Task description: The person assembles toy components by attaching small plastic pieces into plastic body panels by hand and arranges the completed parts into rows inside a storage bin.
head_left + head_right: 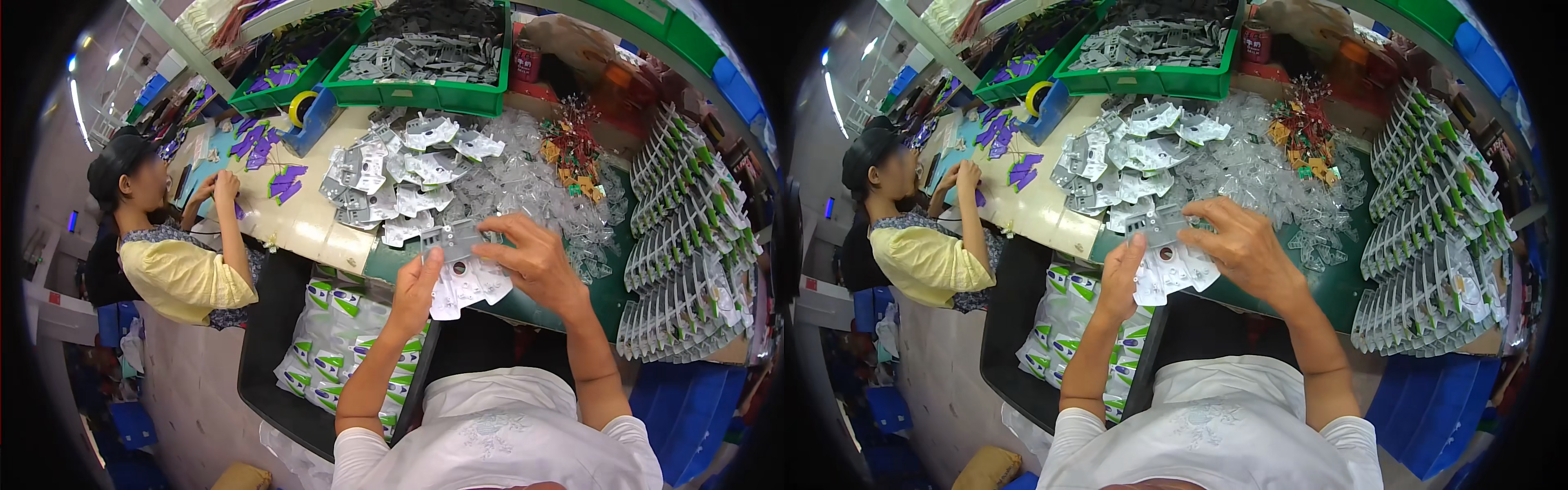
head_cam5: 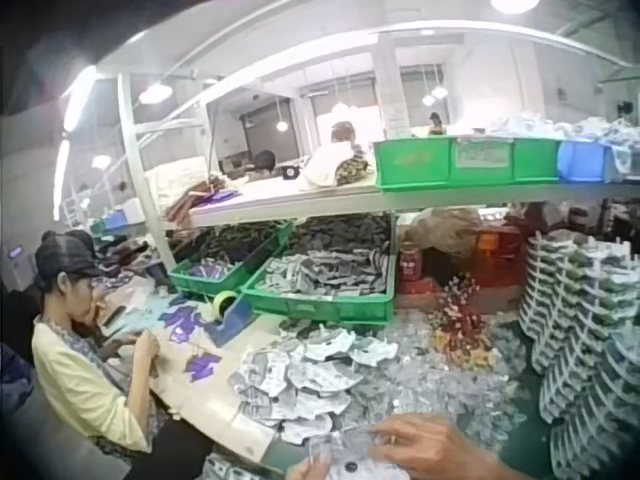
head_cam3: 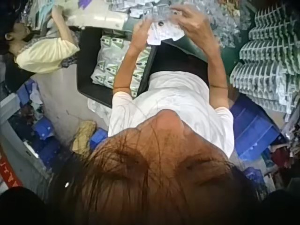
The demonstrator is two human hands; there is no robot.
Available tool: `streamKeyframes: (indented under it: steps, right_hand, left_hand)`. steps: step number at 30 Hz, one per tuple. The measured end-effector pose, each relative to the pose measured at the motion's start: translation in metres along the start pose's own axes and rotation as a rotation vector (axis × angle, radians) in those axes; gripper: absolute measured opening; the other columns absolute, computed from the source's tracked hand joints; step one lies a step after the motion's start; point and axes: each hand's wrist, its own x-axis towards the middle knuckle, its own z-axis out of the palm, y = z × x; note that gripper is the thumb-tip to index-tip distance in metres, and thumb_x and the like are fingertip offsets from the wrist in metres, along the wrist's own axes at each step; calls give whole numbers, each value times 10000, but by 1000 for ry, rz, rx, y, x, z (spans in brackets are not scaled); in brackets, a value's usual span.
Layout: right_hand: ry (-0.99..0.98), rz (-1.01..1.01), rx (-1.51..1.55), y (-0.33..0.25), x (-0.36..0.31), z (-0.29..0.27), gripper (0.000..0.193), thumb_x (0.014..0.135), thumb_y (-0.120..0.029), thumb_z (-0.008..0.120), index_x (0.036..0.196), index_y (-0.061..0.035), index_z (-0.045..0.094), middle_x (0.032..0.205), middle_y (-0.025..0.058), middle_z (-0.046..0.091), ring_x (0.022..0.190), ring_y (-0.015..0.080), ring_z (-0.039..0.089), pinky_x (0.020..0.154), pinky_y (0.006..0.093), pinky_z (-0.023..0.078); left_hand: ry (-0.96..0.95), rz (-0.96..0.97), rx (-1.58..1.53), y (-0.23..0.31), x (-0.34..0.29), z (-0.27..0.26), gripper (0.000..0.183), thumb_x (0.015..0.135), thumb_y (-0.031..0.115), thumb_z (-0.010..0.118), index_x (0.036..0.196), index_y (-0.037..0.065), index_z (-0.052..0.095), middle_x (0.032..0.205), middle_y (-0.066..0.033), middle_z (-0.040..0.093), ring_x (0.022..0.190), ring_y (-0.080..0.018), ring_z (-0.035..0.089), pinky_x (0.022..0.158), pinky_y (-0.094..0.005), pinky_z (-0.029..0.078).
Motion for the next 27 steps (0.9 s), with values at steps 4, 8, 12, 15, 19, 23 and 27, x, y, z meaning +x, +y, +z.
streamKeyframes:
  steps: [4, 8, 12, 15, 19, 23, 27]
  right_hand:
    - [111, 203, 322, 1, -4, 9, 241, 682, 40, 633, 906, -46, 657, 961, 94, 604, 842, 231, 604, 668, 300, 494]
    - [278, 465, 462, 10, 0, 6, 192, 749, 32, 606, 917, -39, 664, 892, 85, 627, 803, 157, 606, 671, 243, 476]
    - [361, 580, 549, 25, 23, 21, 166, 779, -11, 595, 933, -25, 654, 878, 60, 632, 748, 106, 578, 639, 243, 464]
    - [433, 559, 406, 53, 64, 18, 157, 801, -60, 586, 942, -33, 649, 847, 53, 642, 698, 92, 569, 617, 230, 453]
    - [432, 422, 182, 131, 124, 32, 166, 777, -134, 599, 889, -27, 659, 817, 110, 645, 688, 175, 606, 630, 287, 468]
    - [346, 352, -164, 194, 176, 57, 180, 745, -175, 599, 887, -101, 682, 869, 161, 635, 800, 326, 612, 701, 397, 485]
    - [54, 356, -436, 225, 221, 85, 306, 704, -178, 650, 1008, -154, 670, 967, 151, 636, 921, 324, 602, 825, 428, 478]
  left_hand:
    - [80, 93, 249, -8, 10, -16, 307, 912, 287, 479, 922, 5, 600, 700, 36, 552, 619, -6, 458, 527, -187, 374]
    - [95, 109, -10, 13, 51, -22, 264, 873, 217, 518, 924, -32, 588, 793, -62, 630, 672, -119, 632, 606, -265, 519]
    - [116, 36, -101, 43, 126, -40, 390, 934, 318, 409, 1067, -35, 507, 896, -110, 623, 786, -195, 641, 661, -330, 538]
    - [-142, -2, -124, 63, 128, -38, 494, 944, 379, 372, 1220, -30, 355, 1167, -188, 511, 977, -287, 587, 789, -357, 514]
    - [13, 48, 109, 37, 65, -40, 532, 912, 257, 478, 1329, 10, 257, 1193, -203, 500, 936, -257, 602, 722, -315, 514]
    - [153, 104, 319, -9, -9, -98, 341, 898, 151, 511, 1189, -23, 477, 1019, -131, 620, 861, -169, 607, 690, -259, 495]
    - [503, -11, 334, -45, -79, -165, 293, 888, 166, 538, 1134, 8, 541, 983, -85, 635, 852, -133, 600, 690, -237, 476]
